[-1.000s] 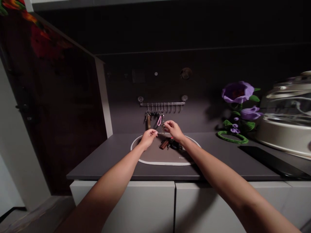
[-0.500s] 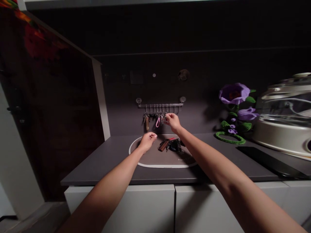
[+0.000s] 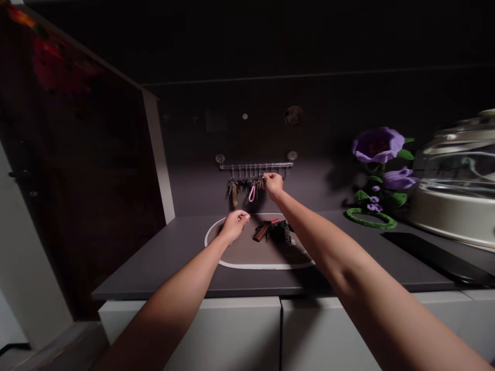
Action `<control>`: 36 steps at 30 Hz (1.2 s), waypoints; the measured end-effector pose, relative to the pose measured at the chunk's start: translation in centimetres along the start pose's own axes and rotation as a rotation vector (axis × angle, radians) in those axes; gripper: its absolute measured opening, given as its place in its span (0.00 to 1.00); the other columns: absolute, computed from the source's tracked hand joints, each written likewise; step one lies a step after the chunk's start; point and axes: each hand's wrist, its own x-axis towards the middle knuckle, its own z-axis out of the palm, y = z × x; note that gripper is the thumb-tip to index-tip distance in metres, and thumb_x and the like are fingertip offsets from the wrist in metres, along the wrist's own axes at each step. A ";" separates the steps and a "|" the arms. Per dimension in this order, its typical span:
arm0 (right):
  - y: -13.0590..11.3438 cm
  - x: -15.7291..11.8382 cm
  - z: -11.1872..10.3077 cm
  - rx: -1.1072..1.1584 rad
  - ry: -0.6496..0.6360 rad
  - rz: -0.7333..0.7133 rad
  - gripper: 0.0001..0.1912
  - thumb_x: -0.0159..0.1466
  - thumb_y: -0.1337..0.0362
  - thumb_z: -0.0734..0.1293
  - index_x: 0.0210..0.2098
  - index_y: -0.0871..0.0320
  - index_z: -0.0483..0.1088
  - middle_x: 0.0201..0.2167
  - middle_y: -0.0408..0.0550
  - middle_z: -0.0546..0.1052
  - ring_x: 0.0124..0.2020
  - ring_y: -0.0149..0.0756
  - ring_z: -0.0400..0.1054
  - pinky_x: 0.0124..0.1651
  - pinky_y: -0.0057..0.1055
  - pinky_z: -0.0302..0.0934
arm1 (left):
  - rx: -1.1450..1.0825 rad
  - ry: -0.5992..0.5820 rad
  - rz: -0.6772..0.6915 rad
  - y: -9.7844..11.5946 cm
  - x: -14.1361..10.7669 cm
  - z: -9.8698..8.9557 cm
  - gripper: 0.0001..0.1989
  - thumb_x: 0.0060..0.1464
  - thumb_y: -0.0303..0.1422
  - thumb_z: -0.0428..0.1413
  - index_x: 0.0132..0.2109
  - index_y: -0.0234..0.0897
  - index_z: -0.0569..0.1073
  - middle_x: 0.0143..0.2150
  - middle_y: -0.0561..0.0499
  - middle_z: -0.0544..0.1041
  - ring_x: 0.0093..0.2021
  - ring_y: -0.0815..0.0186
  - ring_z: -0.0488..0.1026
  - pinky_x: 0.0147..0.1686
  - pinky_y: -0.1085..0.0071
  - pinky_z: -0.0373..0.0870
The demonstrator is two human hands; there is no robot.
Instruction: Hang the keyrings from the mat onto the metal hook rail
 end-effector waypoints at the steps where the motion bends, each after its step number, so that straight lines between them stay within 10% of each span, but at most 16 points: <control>1: 0.0 0.0 0.1 -0.002 0.034 0.029 0.14 0.57 0.58 0.59 0.31 0.63 0.69 0.19 0.44 0.70 0.21 0.28 0.65 0.28 0.25 0.62 | -0.006 0.000 0.000 -0.1 0.0 0.0 0.09 0.44 0.36 0.54 0.29 0.33 0.69 0.22 0.55 0.68 0.22 0.73 0.61 0.25 0.75 0.58; 36: -0.6 -3.9 -2.4 0.300 -0.166 0.280 0.01 0.55 0.70 0.61 0.26 0.61 0.63 0.22 0.43 0.70 0.23 0.24 0.65 0.28 0.22 0.61 | -0.028 0.028 -0.057 0.6 -0.3 -0.3 0.07 0.42 0.34 0.55 0.29 0.33 0.69 0.22 0.54 0.69 0.22 0.74 0.63 0.24 0.76 0.59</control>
